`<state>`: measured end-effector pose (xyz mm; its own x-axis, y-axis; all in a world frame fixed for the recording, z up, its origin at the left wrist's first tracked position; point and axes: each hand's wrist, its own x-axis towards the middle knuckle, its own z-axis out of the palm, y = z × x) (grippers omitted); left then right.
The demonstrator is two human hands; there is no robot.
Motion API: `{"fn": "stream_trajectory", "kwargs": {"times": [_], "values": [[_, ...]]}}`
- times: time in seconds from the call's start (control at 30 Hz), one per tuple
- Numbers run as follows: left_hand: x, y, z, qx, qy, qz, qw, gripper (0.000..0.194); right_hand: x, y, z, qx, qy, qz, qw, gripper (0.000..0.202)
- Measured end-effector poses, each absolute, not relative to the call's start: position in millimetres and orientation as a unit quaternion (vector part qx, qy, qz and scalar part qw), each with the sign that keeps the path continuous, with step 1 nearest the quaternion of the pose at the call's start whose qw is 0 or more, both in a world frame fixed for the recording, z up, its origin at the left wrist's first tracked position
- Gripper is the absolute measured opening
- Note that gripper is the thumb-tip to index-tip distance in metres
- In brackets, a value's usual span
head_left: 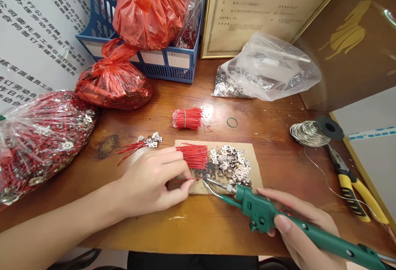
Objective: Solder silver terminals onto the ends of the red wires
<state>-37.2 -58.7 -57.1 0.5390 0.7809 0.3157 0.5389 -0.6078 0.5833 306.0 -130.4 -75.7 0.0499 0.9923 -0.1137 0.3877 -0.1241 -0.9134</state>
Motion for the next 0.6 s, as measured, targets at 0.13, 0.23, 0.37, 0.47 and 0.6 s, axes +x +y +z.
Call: {"fn": "stream_trajectory", "kwargs": {"times": [0.13,0.23,0.37,0.47,0.6], "values": [[-36.6,-58.4,-56.5,0.852,0.383,0.285,0.215,0.014,299.2,-125.5,-69.8,-0.616,-0.554,0.419,0.372,0.032],[-36.3,-58.0,-56.5,0.85,0.387,0.286,0.214,0.014,295.3,-123.6,-66.9,-0.616,-0.543,0.431,0.374,0.029],[-36.7,-57.6,-57.5,0.851,0.389,0.283,0.213,0.014,295.8,-123.4,-66.1,-0.607,-0.548,0.434,0.378,0.028],[-37.1,-57.8,-58.3,0.851,0.387,0.284,0.211,0.014,296.5,-122.5,-65.9,-0.598,-0.556,0.431,0.383,0.025],[-37.1,-57.9,-58.5,0.851,0.387,0.283,0.212,0.015,295.7,-122.9,-65.8,-0.596,-0.553,0.439,0.383,0.025]]}}
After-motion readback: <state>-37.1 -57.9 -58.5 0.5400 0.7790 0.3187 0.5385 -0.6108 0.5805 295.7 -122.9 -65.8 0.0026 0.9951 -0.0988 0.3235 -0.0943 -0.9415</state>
